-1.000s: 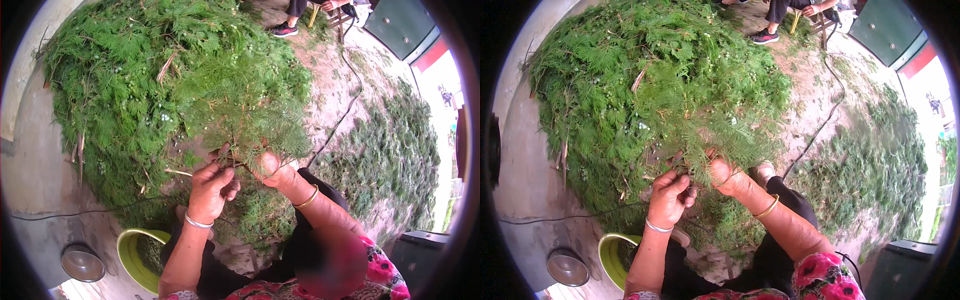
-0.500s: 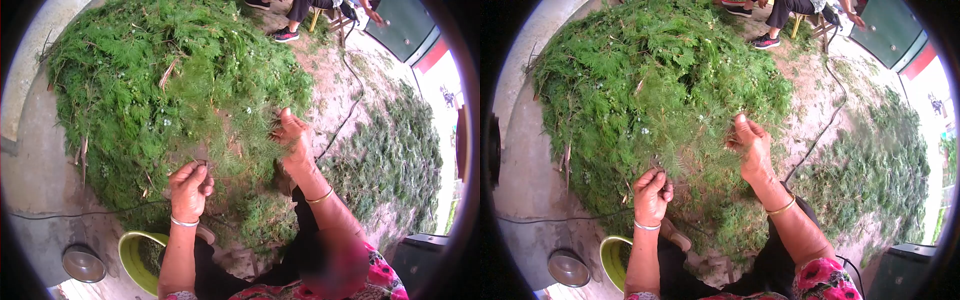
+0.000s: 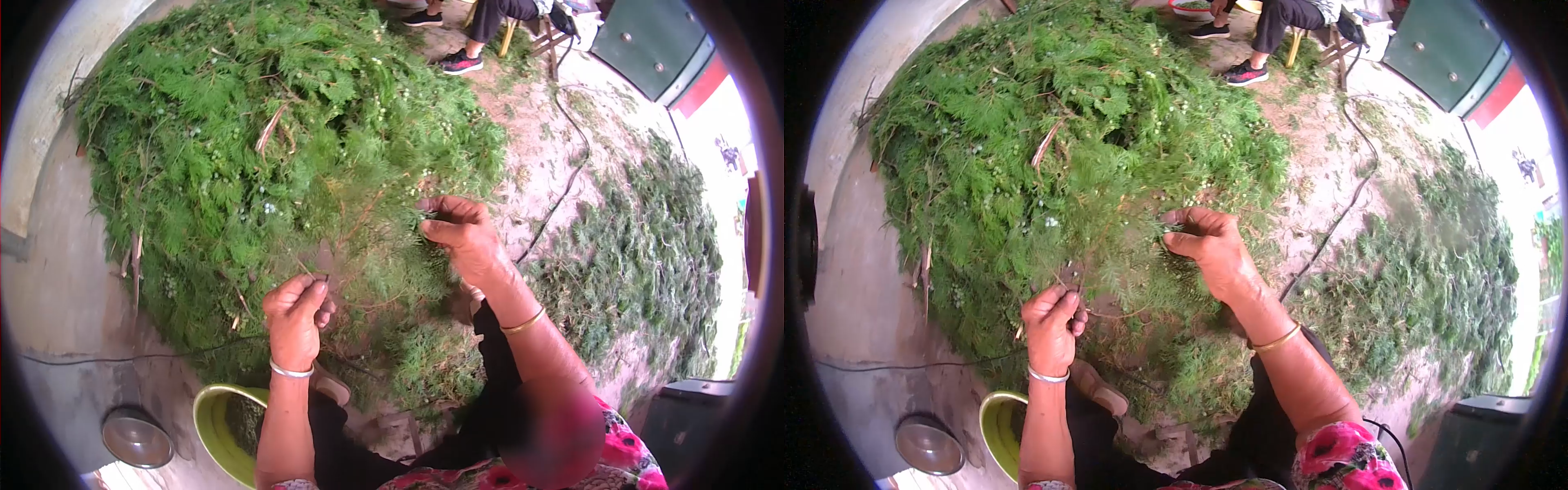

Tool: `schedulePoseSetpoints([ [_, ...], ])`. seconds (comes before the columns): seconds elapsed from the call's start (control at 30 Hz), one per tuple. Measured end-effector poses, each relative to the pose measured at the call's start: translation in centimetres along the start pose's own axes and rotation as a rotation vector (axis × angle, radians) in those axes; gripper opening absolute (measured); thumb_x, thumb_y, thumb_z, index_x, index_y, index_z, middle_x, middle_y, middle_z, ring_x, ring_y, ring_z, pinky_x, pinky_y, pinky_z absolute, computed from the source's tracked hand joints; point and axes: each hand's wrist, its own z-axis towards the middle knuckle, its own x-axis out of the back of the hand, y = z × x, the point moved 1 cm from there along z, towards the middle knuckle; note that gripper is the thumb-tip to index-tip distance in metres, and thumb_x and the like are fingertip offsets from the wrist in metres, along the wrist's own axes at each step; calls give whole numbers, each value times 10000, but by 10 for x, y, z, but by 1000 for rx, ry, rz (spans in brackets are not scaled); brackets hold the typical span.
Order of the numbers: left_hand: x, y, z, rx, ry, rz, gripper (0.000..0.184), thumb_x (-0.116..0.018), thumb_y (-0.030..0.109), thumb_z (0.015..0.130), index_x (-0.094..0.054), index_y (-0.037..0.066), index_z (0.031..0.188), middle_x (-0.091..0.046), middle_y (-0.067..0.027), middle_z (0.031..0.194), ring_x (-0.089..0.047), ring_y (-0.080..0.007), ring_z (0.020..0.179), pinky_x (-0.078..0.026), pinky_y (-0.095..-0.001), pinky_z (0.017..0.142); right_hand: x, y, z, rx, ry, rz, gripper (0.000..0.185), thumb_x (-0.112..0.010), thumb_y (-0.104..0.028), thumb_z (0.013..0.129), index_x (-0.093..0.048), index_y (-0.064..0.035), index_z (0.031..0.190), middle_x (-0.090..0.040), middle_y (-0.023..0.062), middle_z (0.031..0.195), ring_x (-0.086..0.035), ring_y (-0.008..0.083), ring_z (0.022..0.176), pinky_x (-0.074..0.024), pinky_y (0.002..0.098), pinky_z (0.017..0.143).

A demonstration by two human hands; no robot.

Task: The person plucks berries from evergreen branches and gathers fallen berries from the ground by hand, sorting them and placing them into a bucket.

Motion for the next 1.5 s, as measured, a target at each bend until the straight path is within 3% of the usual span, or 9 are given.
schedulePoseSetpoints([
  [0.2,4,3,-1,-220,71,237,65,-610,20,834,-631,-24,876,-590,-25,689,-537,-84,531,-387,-200,426,-8,4,-3,262,113,-714,151,-590,47,743,-631,-5,878,-526,-31,689,-481,64,698,-397,211,618],
  [0.37,2,1,-5,-240,43,392,64,-601,3,839,-626,-32,886,-592,-22,700,-528,-65,544,-406,-195,450,58,79,24,347,58,-513,417,-556,31,794,-390,-31,1172,-524,104,1115,-537,215,912,-470,332,761],
  [0.47,-5,-2,-8,-264,-24,441,71,-601,-2,837,-626,-41,891,-592,-24,711,-519,-55,550,-408,-192,457,23,42,11,4,396,219,340,-499,-6,835,-410,-92,1152,-530,94,1062,-533,210,853,-455,340,771],
  [0.6,-11,-2,-12,-268,-86,444,60,-601,-13,831,-634,-30,877,-589,-17,702,-526,-51,555,-409,-189,455,5,15,8,-130,614,262,196,-448,-93,885,-464,-133,1077,-545,54,995,-527,201,839,-425,420,743],
  [0.77,5,4,-8,-121,17,317,65,-593,9,836,-628,-22,880,-570,-15,636,-491,-57,493,-371,-185,418,62,16,38,173,315,523,75,-494,-151,933,-516,-86,901,-550,51,799,-534,196,733,-454,423,747],
  [0.93,22,6,3,-8,121,18,42,-590,5,827,-609,-32,837,-552,-28,654,-492,-83,483,-337,-190,373,31,-6,13,33,148,707,187,-542,-240,921,-490,-92,819,-512,37,725,-509,185,666,-471,426,769],
  [1.17,28,8,12,-10,170,-98,56,-601,20,828,-602,-28,857,-532,-32,643,-443,-104,450,-332,-228,373,10,-16,1,9,90,239,182,-462,60,812,-550,31,968,-612,150,790,-609,233,634,-534,347,564],
  [1.33,36,5,17,33,149,-137,70,-607,44,837,-600,-15,875,-537,-48,651,-452,-122,454,-342,-238,382,7,2,-1,-142,106,405,126,-475,70,797,-555,74,894,-617,183,766,-589,221,581,-503,328,503],
  [1.5,83,-18,39,337,206,-425,65,-584,129,881,-549,83,850,-470,0,632,-431,-98,493,-357,-228,385,12,24,3,-84,207,-166,154,-513,45,726,-610,74,842,-582,106,615,-505,155,500,-392,314,437],
])
